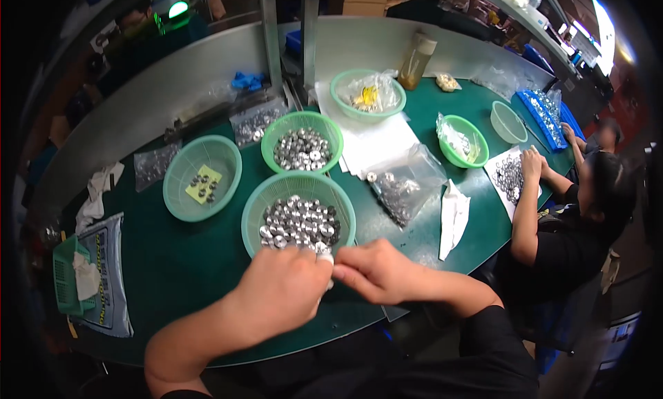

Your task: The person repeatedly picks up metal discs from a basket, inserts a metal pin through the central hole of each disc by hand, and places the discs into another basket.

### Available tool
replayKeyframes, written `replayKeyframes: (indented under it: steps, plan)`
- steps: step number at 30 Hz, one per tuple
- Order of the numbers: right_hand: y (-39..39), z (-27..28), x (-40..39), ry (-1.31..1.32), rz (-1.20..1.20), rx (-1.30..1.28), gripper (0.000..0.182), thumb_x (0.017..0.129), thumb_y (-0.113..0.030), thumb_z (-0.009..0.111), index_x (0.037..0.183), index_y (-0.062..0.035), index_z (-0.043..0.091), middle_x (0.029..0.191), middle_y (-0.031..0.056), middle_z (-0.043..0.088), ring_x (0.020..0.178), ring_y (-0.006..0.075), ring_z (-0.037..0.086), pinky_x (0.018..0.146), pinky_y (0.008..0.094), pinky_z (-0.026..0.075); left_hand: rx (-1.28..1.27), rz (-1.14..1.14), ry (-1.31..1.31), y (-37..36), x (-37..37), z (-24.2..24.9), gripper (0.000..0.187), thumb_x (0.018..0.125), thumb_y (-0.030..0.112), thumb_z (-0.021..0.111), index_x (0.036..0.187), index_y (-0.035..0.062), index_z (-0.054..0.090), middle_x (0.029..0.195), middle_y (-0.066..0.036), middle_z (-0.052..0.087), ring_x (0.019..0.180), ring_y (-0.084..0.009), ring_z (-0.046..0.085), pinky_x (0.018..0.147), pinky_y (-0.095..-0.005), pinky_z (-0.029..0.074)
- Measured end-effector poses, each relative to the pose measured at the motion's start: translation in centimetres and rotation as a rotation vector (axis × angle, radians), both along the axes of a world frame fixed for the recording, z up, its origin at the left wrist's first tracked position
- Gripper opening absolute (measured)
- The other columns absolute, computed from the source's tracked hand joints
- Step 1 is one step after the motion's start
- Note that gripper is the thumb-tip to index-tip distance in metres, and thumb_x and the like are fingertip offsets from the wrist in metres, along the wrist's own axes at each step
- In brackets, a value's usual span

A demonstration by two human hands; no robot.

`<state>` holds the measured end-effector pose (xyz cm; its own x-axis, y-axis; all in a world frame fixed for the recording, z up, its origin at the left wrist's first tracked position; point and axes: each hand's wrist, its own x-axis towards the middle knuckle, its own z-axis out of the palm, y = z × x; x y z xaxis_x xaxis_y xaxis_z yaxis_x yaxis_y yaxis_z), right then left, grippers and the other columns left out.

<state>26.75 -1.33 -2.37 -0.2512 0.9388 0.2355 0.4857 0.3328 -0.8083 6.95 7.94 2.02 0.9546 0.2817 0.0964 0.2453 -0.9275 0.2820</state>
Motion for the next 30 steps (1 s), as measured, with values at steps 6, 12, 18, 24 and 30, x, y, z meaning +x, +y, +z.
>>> replayKeyframes:
  steps: [6,12,18,24,30]
  plan:
    - [-2.5,2.8,-1.4,-0.01,0.147,-0.08,0.02,0.1,-0.019,0.058,0.096,-0.0009,0.053,0.07,0.0209,0.06,0.067,0.0441,0.062,0.06,0.0515,0.05,0.074,0.005,0.072,-3.0,-1.8,1.0,0.02,0.082,0.023,0.073,0.08,0.0069,0.061,0.071,-0.011,0.064,0.064,-0.0284,0.067,0.051,-0.0437,0.051]
    - [-4.5,4.8,-1.8,-0.314,0.395,-0.091,0.024,0.101,-0.027,0.054,0.098,-0.0034,0.053,0.063,0.0176,0.061,0.059,0.0449,0.062,0.056,0.0546,0.052,-0.06,-0.177,0.174,-5.2,-4.3,2.2,0.025,0.083,0.031,0.072,0.076,0.0096,0.061,0.066,-0.008,0.062,0.061,-0.0262,0.066,0.048,-0.0417,0.052]
    - [-6.5,6.8,-2.5,-0.477,0.417,0.131,0.02,0.101,-0.029,0.055,0.098,-0.0089,0.054,0.061,0.0068,0.055,0.049,0.0288,0.061,0.044,0.0406,0.05,-0.226,-0.179,0.025,-7.1,-5.6,4.4,0.018,0.089,0.019,0.065,0.08,0.005,0.06,0.067,-0.011,0.063,0.061,-0.0344,0.064,0.053,-0.0444,0.049]
    - [-8.0,5.5,6.0,-0.697,-0.007,0.102,0.019,0.09,-0.02,0.062,0.083,-0.0058,0.052,0.061,0.0099,0.056,0.053,0.0313,0.063,0.047,0.0456,0.053,-1.023,0.404,0.268,-0.5,-13.5,2.5,0.034,0.1,0.028,0.062,0.074,0.0055,0.061,0.062,-0.004,0.063,0.055,-0.0134,0.062,0.054,-0.0305,0.05]
    - [-6.6,-1.7,3.8,-0.009,-0.262,0.019,0.017,0.1,-0.016,0.058,0.09,-0.0029,0.058,0.062,0.0121,0.058,0.051,0.031,0.058,0.051,0.04,0.046,-0.723,0.414,-0.023,4.9,-5.5,-1.2,0.033,0.101,0.024,0.062,0.077,0.0015,0.057,0.059,-0.005,0.057,0.054,-0.0127,0.055,0.053,-0.033,0.044]
